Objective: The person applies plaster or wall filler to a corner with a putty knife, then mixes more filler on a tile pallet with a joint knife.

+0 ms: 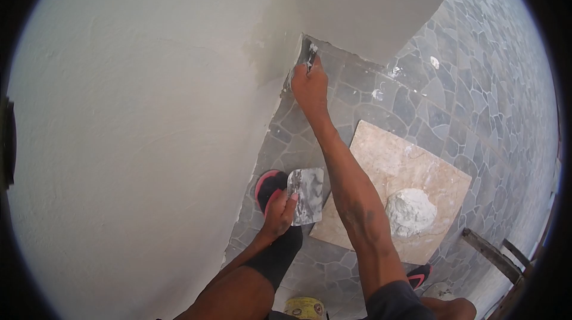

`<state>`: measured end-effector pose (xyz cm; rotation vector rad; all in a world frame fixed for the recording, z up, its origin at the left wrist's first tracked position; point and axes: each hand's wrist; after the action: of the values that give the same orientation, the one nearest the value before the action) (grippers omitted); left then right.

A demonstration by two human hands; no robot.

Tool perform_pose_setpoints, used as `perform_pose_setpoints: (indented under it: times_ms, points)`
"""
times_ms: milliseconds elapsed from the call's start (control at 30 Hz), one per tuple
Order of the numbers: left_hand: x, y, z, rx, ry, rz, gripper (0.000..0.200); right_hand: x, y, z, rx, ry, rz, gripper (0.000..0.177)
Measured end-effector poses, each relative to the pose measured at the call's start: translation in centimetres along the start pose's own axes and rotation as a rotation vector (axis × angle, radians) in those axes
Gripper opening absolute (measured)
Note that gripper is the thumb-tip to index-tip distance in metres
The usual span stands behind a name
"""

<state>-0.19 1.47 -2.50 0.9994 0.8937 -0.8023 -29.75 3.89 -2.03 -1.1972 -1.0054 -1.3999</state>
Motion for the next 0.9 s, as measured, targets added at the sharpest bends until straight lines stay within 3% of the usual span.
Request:
perform_pose_setpoints:
  times_ms: [33,333,433,733,833,900]
  points:
    - [0.0,0.0,-0.1,-0.004,0.01,-0.009,0.023,0.0,-0.4,0.0,0.004,0.003,-0.093,0.04]
    - [0.1,-0.1,-0.2,-0.016,0.03,-0.021,0.022,-0.9,-3.0,-1.3,0.162,0.113,-0.102,0.043]
    - [0.2,-0.1,-0.1,-0.013,0.015,-0.024,0.022,0.4,-2.0,-1.2,0.094,0.095,-0.03,0.043]
    - [0.2,-0.1,-0.1,0.007,-0.011,-0.018,0.025,4.6,0.8,-0.5,0.183,0.066,0.059,0.049]
    - [0.1,-0.1,0.1,0.036,-0.004,0.037,0.027,5.3,1.6,-0.6,0.112,0.016,0.166,0.039]
    - [-0.2,0.0,0.2,0.053,0.004,0.075,0.029,6.3,2.2,-0.2,0.152,-0.001,0.207,0.047]
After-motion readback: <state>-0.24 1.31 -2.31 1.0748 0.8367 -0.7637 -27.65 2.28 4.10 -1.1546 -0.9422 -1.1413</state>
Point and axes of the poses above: each hand's wrist, its own y-axis away from the middle knuckle, its own z-axis out of the back of the hand, x = y × z, and after that the axes turned 8 degrees about -x, right-handed
